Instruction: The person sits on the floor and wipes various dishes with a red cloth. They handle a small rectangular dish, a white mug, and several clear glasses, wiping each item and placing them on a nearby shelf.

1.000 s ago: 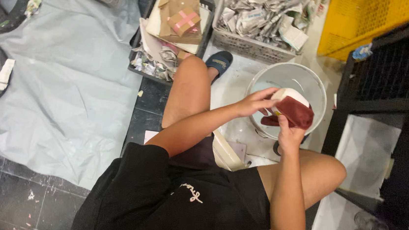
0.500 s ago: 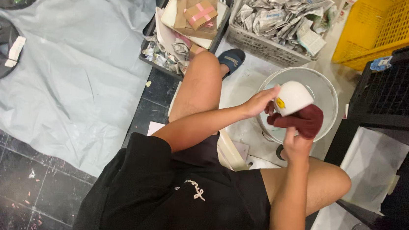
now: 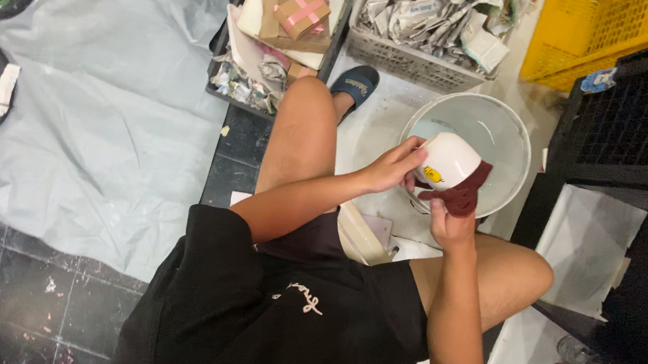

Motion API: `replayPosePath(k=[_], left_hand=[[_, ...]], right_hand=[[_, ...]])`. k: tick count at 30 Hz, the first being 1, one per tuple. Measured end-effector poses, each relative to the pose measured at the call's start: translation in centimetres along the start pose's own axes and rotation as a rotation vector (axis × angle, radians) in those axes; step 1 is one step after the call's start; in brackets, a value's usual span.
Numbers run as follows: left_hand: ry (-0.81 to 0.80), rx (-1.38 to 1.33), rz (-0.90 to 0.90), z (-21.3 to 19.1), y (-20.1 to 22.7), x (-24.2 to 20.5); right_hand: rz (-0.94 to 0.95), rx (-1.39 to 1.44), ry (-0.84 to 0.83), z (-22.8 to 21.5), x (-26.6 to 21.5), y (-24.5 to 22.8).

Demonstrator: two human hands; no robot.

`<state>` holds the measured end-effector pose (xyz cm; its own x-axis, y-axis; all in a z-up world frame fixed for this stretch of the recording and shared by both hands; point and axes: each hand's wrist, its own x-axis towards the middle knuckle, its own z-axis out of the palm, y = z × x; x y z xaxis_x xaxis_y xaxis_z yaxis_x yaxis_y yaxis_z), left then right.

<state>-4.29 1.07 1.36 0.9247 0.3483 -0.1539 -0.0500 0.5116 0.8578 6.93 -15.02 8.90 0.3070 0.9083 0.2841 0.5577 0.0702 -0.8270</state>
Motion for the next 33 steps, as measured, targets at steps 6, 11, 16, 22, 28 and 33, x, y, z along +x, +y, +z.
replayPosePath(k=[6, 11, 16, 22, 28, 33], left_hand=[[-0.106, 0.133, -0.012, -0.6, 0.2, -0.5], [-0.151, 0.389, 0.021, -0.8, 2.2, -1.5], [-0.227, 0.475, 0.029, -0.3, 3.5, -2.0], [-0.234, 0.797, 0.242, 0.1, 3.8, -2.1], [-0.297, 0.887, 0.362, 0.9, 5.0, -2.2], [-0.134, 0.762, 0.546, 2.4, 4.7, -1.8]], right_hand=[[-0.049, -0.068, 0.088, 0.6, -0.6, 0.7], [0.209, 0.218, 0.051, 1.3, -1.8, 1.8], [0.326, 0.477, 0.066, 1.4, -3.4, 2.5], [0.316, 0.949, 0.041, 0.5, -4.6, 3.9], [0.502, 1.500, 0.214, 0.1, -5.5, 6.5], [0.479, 1.330, 0.307, 0.1, -6.2, 9.3]])
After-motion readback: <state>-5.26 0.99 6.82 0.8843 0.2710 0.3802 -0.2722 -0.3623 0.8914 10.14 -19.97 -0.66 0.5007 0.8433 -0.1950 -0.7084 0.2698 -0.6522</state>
